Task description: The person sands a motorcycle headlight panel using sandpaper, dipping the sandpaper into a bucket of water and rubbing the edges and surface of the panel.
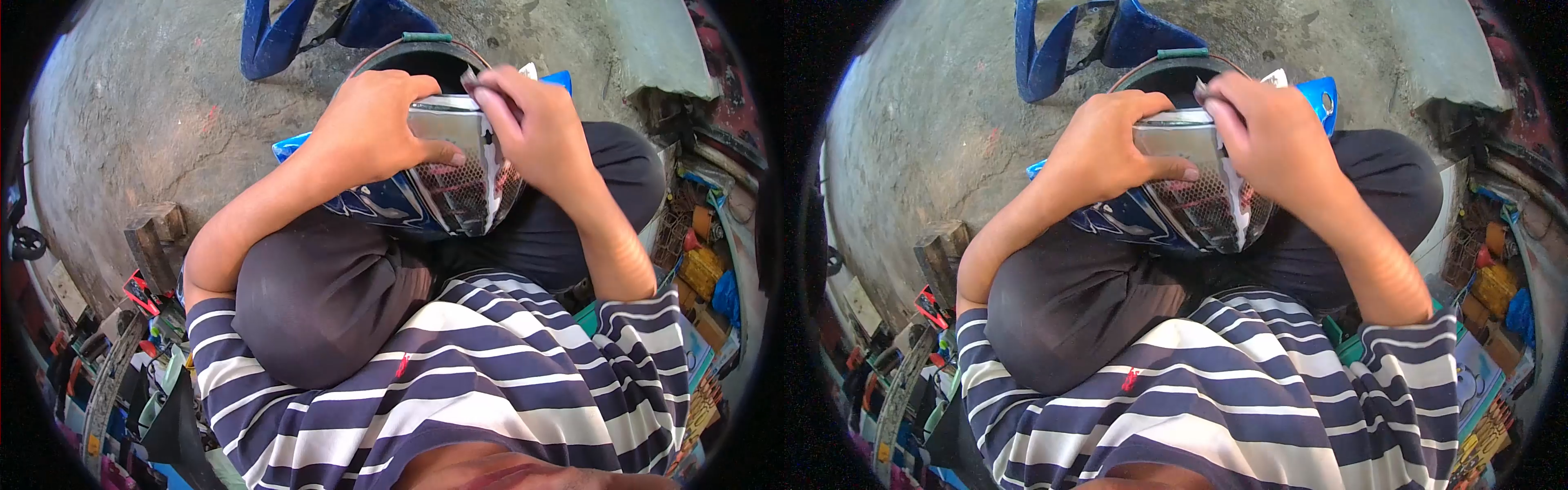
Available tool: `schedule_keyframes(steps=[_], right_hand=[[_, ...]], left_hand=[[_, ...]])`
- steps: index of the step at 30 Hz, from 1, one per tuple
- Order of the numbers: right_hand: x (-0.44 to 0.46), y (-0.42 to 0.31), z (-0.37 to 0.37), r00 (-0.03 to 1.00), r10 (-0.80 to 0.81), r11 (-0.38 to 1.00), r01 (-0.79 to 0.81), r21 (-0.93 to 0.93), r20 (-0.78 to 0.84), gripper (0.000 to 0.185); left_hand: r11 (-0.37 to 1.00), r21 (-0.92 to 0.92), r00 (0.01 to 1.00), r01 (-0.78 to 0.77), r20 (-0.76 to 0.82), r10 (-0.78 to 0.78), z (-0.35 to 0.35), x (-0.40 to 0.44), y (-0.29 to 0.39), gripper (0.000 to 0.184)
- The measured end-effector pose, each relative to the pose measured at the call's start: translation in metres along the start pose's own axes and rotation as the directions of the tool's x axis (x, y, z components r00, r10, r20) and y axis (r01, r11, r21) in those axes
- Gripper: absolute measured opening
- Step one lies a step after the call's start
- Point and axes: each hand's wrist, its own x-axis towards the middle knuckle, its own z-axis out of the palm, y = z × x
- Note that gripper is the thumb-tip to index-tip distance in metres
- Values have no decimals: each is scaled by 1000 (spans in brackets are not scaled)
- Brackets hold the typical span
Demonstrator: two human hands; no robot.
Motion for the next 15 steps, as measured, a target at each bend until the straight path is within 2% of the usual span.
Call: schedule_keyframes(steps=[1,4,5,8,9,11,12,13,14,15], right_hand=[[7,8,5,996,-84,996,86,36,-43,16],[-8,-6,-15,996,43,998,-46,44,83,15],[-15,-1,-16,997,-42,999,41,14,60,15],[-2,1,-16,997,17,1000,-19,21,72,15],[7,11,-10,999,-34,999,34,28,7,16],[-4,9,-9,999,34,994,-35,102,9,16],[-9,7,-11,998,57,989,-58,134,12,16],[-27,12,-2,996,-20,986,34,165,-87,15],[-29,18,2,989,-32,983,57,173,-144,15],[-25,19,-1,991,-16,986,37,161,-129,15]], left_hand=[[1000,19,1000,-12,-11,12,1,-1,-1,59],[1000,-7,999,-19,-31,19,2,-2,-6,59],[999,-33,999,-15,-41,13,2,-2,-7,59],[1000,-21,999,-7,-45,6,2,1,1,57],[999,38,1000,-2,-6,2,1,3,6,56],[987,161,998,1,68,-12,-2,6,16,55],[990,133,990,50,123,-67,-5,9,17,55],[988,112,978,108,169,-126,-8,16,21,54],[983,84,959,161,224,-176,-8,20,23,54],[983,59,963,174,199,-182,-5,24,25,54]])
